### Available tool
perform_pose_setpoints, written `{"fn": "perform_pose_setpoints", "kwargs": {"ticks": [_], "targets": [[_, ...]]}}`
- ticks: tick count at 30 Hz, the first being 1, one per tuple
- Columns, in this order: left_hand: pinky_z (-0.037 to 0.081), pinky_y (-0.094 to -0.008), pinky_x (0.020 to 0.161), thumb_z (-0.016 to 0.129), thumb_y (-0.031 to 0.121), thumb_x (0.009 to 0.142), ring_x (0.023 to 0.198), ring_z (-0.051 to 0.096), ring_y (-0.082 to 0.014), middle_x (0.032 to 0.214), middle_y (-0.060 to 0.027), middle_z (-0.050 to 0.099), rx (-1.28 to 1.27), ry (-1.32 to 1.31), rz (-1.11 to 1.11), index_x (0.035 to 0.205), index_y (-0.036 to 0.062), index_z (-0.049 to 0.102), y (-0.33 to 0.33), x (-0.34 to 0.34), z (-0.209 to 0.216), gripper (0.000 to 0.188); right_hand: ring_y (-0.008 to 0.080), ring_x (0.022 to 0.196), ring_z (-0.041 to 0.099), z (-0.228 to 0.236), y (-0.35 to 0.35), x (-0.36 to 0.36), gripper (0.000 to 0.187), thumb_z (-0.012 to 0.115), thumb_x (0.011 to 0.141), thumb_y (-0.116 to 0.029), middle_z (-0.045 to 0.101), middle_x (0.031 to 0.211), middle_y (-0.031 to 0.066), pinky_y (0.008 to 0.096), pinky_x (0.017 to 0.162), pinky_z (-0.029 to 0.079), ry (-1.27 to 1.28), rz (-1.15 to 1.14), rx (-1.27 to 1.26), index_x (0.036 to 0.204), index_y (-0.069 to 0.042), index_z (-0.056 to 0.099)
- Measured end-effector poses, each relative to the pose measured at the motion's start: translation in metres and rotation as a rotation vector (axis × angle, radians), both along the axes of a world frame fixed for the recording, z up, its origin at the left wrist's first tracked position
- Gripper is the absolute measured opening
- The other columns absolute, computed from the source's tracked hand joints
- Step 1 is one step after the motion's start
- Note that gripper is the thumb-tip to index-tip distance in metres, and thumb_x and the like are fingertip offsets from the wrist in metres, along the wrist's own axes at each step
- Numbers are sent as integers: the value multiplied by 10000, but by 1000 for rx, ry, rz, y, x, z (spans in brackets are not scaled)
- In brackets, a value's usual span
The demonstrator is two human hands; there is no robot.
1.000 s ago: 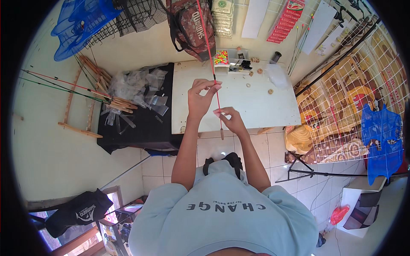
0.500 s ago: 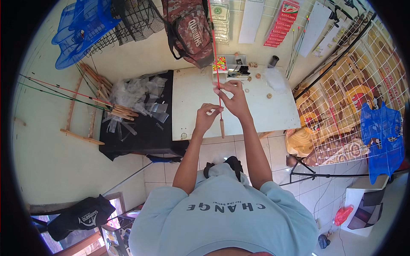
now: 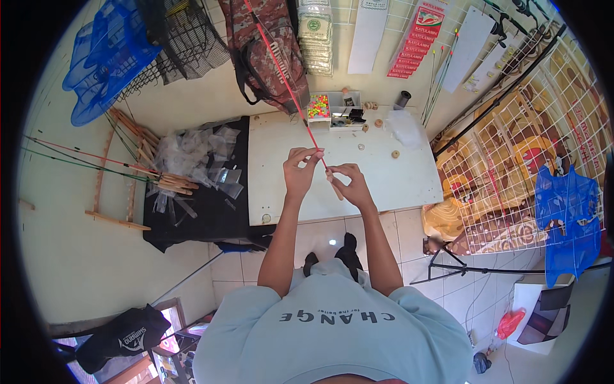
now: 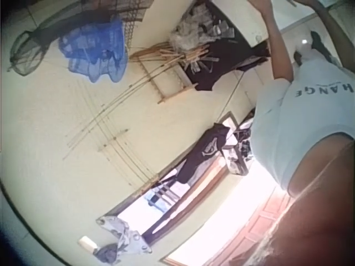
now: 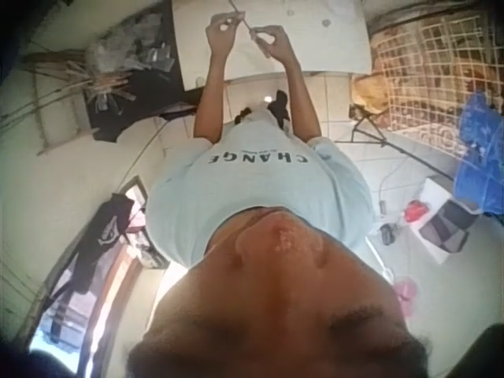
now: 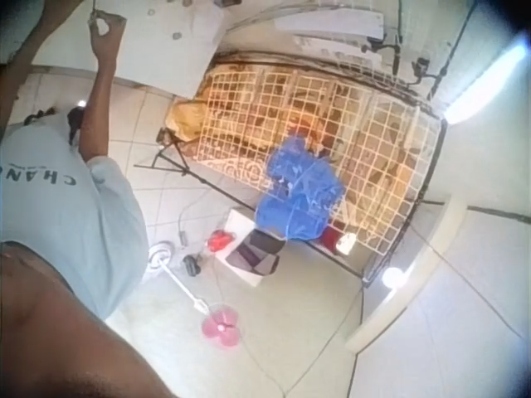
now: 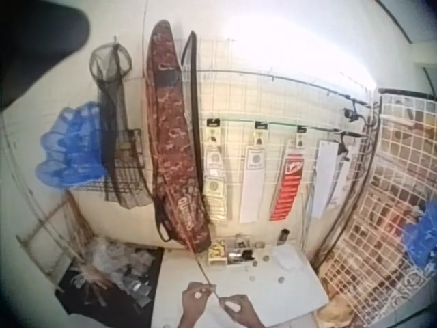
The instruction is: Assemble fishing rod components by attaching a bobber and line to the rod tip.
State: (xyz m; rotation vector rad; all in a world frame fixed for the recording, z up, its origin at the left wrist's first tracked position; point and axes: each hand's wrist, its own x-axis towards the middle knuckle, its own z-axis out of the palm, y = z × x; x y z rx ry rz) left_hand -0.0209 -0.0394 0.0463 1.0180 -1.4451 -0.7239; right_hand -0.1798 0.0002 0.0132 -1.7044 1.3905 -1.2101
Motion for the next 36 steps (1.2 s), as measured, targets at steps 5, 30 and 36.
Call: {"fn": "perform_pose_setpoints", "kwargs": {"ticks": [5,30,36], "targets": [[440,-250,705,717,98,807,835,541,-124,856,-41,678,-8,77,25,908,50,727,-9,-12,-3,113,252,922,566,6,-18,-12,233,706,792,-147,686,949,69,356,874,443,80,64,-62,1021,-107,705],[463,-227,760,605,265,925,917,627,-100,960,-58,707,497,164,161,1070,44,681,-31,-82,-70,275,266,991,494,-52,-67,-96,272,673,773,-87,687,978,-5,373,876,389,494,-185,-32,1027,-174,715],[461,-246,717,592,303,927,911,627,-93,950,-40,710,478,156,172,1071,64,687,-37,-96,-90,295,277,1033,484,-62,-73,-108,283,668,768,-92,680,983,-5,392,855,386,534,-190,-13,1032,-187,707]]}}
